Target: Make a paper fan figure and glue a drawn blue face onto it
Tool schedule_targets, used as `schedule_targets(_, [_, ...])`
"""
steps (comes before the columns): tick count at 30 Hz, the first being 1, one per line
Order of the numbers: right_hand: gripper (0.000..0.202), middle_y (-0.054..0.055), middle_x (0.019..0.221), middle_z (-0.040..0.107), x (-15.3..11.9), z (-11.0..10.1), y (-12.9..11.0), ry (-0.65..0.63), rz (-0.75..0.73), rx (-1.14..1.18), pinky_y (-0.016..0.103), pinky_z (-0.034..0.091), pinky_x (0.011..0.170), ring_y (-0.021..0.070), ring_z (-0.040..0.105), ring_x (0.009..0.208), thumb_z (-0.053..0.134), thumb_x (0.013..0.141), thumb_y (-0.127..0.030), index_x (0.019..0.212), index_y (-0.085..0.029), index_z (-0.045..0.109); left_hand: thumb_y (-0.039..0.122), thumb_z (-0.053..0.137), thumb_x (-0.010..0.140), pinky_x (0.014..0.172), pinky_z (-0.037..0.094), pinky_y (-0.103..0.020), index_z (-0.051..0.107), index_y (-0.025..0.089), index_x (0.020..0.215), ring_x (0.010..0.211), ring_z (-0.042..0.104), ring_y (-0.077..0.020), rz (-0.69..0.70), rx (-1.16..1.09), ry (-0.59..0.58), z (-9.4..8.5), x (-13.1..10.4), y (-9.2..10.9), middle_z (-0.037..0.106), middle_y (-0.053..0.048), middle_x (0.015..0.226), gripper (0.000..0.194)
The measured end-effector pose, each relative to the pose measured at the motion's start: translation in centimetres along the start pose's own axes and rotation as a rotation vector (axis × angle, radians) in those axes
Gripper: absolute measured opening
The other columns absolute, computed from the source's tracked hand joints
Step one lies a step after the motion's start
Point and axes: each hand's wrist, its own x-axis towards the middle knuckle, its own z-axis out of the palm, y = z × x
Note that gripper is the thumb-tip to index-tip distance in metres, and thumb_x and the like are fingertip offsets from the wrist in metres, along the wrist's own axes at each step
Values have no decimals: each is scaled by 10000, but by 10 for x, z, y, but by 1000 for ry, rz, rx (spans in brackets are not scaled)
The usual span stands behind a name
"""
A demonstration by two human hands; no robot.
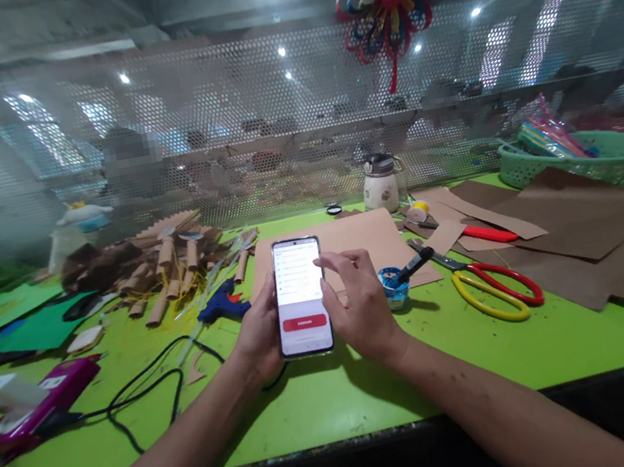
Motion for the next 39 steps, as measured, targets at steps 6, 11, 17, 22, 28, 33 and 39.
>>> schedule_targets(6, [352, 108, 1090, 546, -1, 2, 3, -21, 29, 1, 459, 508, 860, 264, 532, 1053, 523, 862, -140, 1210, -198, 533, 461, 414, 953, 652, 573, -388, 570, 138, 1265, 683, 714, -258, -8, 19, 19, 2, -2, 1, 735, -132, 924, 476])
schedule_targets(11, [357, 108, 1098, 550, -2, 2, 4, -30, 23, 1, 465, 507, 853, 264, 526, 1057, 528, 860, -141, 1212, -197, 526, 465, 407, 954, 657, 573, -401, 568, 131, 1265, 664, 712, -257, -28, 15, 24, 0, -1, 0, 737, -134, 908, 485])
schedule_targets(17, [353, 104, 1099, 564, -2, 0, 0, 13, -8, 33, 457, 490, 885, 256, 523, 1061, 525, 864, -127, 1208, -202, 533, 447, 397, 962, 675, 574, -385, 596, 121, 1228, 669, 714, -248, -22, 6, 23, 1, 0, 1, 739, -130, 892, 466])
schedule_targets(22, [361, 100, 1100, 575, -4, 0, -2, 26, -47, 83, 456, 485, 910, 251, 526, 1069, 529, 856, -107, 1201, -207, 549, 441, 400, 962, 709, 572, -392, 603, 126, 1223, 691, 717, -250, -22, -13, 26, 1, 0, 1, 739, -129, 909, 457])
schedule_targets(28, [355, 92, 1063, 602, -4, 1, -4, -20, -83, 83, 462, 505, 866, 262, 530, 1043, 524, 855, -122, 1193, -225, 557, 445, 421, 955, 742, 570, -397, 594, 125, 1239, 762, 720, -264, -37, -48, 29, 1, -1, 1, 726, -141, 991, 461])
schedule_targets(33, [405, 95, 1105, 633, -5, 1, -5, -156, -140, 50, 458, 495, 840, 277, 499, 1073, 521, 854, -125, 1249, -215, 523, 469, 404, 955, 731, 572, -394, 594, 123, 1235, 759, 719, -265, -59, -53, -25, 0, 0, 0, 731, -145, 956, 484])
schedule_targets(39, [434, 108, 1097, 640, -6, 2, -7, -243, -159, -32, 489, 466, 830, 301, 485, 1090, 476, 868, -110, 1291, -203, 500, 465, 384, 960, 714, 571, -396, 598, 106, 1217, 730, 718, -266, -85, -35, -21, 1, -1, 1, 732, -149, 938, 490])
